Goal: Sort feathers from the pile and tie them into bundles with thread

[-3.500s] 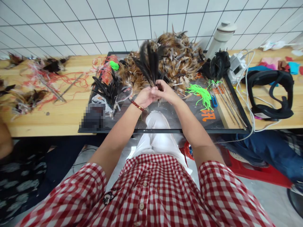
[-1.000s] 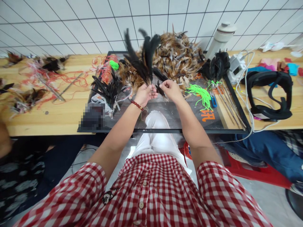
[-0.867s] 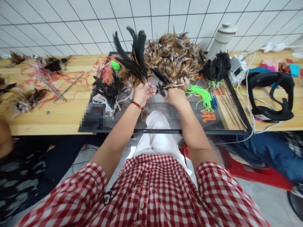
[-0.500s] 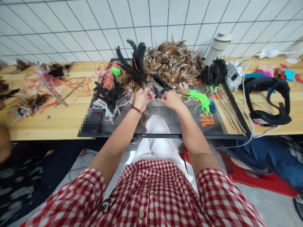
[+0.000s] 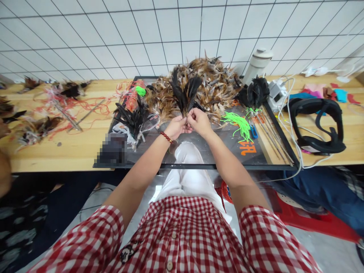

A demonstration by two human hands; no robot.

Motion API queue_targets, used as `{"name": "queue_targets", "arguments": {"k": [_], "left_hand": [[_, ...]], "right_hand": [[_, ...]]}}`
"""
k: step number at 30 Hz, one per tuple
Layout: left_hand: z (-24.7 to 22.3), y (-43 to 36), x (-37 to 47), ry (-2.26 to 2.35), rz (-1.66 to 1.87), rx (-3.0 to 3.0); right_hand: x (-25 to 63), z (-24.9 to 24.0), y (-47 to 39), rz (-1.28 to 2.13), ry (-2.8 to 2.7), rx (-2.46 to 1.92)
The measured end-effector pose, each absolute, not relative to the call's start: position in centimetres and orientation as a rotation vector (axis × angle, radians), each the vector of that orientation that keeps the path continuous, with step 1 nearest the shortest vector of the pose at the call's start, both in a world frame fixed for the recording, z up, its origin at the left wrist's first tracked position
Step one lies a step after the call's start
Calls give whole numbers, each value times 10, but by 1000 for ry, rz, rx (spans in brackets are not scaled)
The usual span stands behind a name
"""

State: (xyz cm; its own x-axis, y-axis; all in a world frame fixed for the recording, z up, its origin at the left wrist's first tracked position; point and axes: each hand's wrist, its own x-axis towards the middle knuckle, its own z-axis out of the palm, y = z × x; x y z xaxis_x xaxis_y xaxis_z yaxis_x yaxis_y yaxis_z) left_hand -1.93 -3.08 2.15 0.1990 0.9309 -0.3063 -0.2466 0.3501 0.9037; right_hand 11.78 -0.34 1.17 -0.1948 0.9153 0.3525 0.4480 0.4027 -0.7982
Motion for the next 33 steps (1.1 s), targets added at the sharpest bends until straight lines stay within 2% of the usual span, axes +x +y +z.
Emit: {"name": "queue_targets", "arguments": {"k": [6,12,18,26,33], "left_hand": [[23,-32,-21,1052,924,841],[31,-25,-24,1230,1263,814],[30,-16,-35,1230,1512,730],[26,-14,-35,1337,1461,849],[7,-10,-36,1611,1249,1282]], "right_hand": [[119,10,-5,242,-2150,-1275],[122,9,-3,196,-2146,-1482],[116,-5,-6,101,-2472,-1241],[115,-4,-6,-4,-2507,-1201],[112,4,-10,-111,-2397,-1254]]}}
